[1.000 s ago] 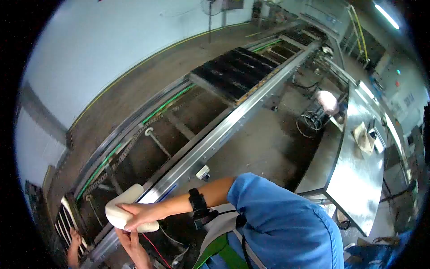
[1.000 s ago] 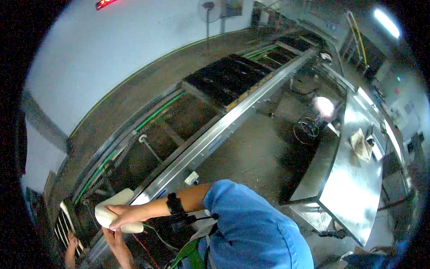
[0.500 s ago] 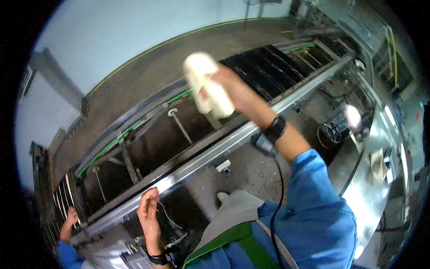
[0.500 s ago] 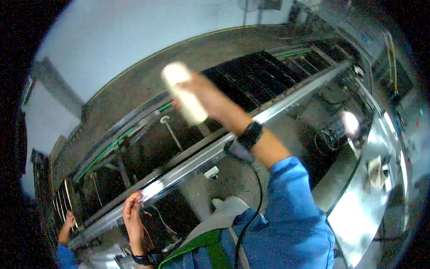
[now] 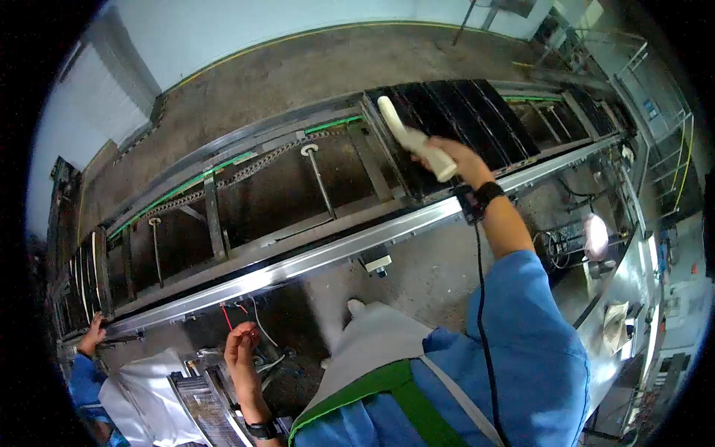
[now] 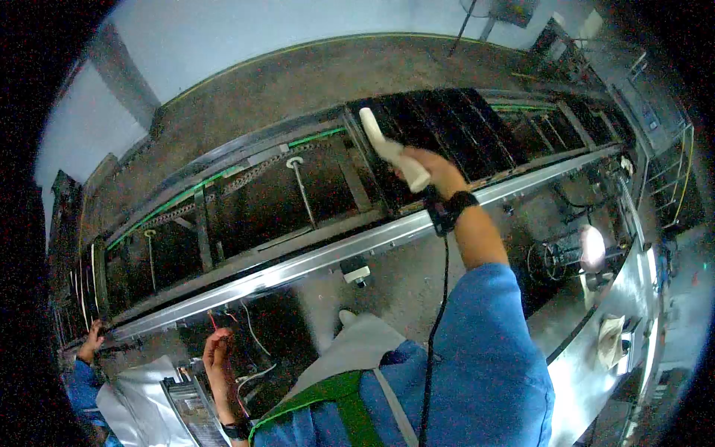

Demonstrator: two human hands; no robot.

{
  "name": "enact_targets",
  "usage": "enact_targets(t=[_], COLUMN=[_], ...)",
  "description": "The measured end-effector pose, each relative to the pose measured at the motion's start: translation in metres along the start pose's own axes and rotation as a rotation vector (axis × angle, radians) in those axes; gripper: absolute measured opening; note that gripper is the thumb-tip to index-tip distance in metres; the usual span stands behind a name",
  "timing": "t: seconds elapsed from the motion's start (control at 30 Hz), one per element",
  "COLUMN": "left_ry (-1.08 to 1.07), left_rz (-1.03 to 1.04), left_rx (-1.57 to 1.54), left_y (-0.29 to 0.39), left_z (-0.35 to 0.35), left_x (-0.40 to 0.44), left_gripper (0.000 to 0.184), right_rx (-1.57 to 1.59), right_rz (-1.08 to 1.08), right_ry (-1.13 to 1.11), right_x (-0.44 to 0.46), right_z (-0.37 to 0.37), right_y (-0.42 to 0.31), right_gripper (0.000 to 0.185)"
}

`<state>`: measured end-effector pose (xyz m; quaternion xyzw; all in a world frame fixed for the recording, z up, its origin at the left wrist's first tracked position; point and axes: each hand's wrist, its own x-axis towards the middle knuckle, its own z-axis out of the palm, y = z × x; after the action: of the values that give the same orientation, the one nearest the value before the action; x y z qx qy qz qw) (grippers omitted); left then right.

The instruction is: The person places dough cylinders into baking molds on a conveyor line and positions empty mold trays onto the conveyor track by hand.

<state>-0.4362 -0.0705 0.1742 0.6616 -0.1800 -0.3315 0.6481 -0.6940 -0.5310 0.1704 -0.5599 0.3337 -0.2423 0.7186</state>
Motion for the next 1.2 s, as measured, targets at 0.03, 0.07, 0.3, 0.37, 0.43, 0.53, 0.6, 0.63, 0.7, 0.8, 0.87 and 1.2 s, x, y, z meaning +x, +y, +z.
enact_targets(t=[0.03, 0.07, 0.3, 0.37, 0.43, 0.53, 0.6, 0.63, 0.7, 0.8, 0.87, 1.2], left_ry=[0.007, -0.024, -0.085, -0.046, -0.020, -0.011, 0.026, 0.026, 0.130, 0.480, 0.740, 1.380], left_rz=[-0.006, -0.011, -0.009, -0.052, -0.067, -0.091, -0.044, -0.007, 0.017, 0.007, -0.065, -0.282], left_rx=[0.000, -0.001, 0.057, 0.076, 0.112, 0.192, 0.224, 0.251, 0.253, 0.244, 0.300, 0.152], left_y=[-0.001, -0.001, 0.005, 0.007, 0.009, 0.006, -0.003, -0.007, -0.040, -0.084, -0.112, -0.210], left_z=[0.003, 0.004, 0.012, 0.011, 0.008, -0.006, -0.036, -0.052, -0.096, -0.152, -0.184, -0.291], left_x=[0.000, 0.000, 0.001, -0.004, -0.010, -0.022, -0.033, -0.041, -0.064, -0.106, -0.140, -0.324], left_gripper=[0.016, 0.016, 0.018, 0.020, 0.020, 0.020, 0.021, 0.021, 0.022, 0.025, 0.029, 0.033], right_rx=[-0.185, -0.047, -0.177, -0.131, -0.580, -1.242, -1.448, -1.187, -0.595, -0.745, -1.552, -1.755], right_rz=[-0.164, 0.129, -0.029, 0.183, 0.030, -0.175, -0.286, -0.293, -0.277, -0.523, -0.701, -0.395], right_ry=[-0.028, 0.043, -0.206, -0.147, -0.006, 0.042, -0.020, -0.180, -0.229, -0.089, -0.103, 0.011], right_x=[-0.002, 0.010, 0.043, 0.046, 0.071, 0.125, 0.121, 0.091, 0.055, 0.045, 0.051, 0.054], right_z=[-0.008, -0.004, 0.010, 0.044, 0.054, 0.039, 0.069, 0.107, 0.146, 0.150, 0.162, 0.324], right_y=[0.027, 0.037, 0.070, 0.049, 0.064, 0.126, 0.123, 0.097, 0.097, 0.139, 0.139, 0.145], right_gripper=[0.030, 0.031, 0.041, 0.047, 0.056, 0.048, 0.034, 0.031, 0.030, 0.035, 0.045, 0.058])
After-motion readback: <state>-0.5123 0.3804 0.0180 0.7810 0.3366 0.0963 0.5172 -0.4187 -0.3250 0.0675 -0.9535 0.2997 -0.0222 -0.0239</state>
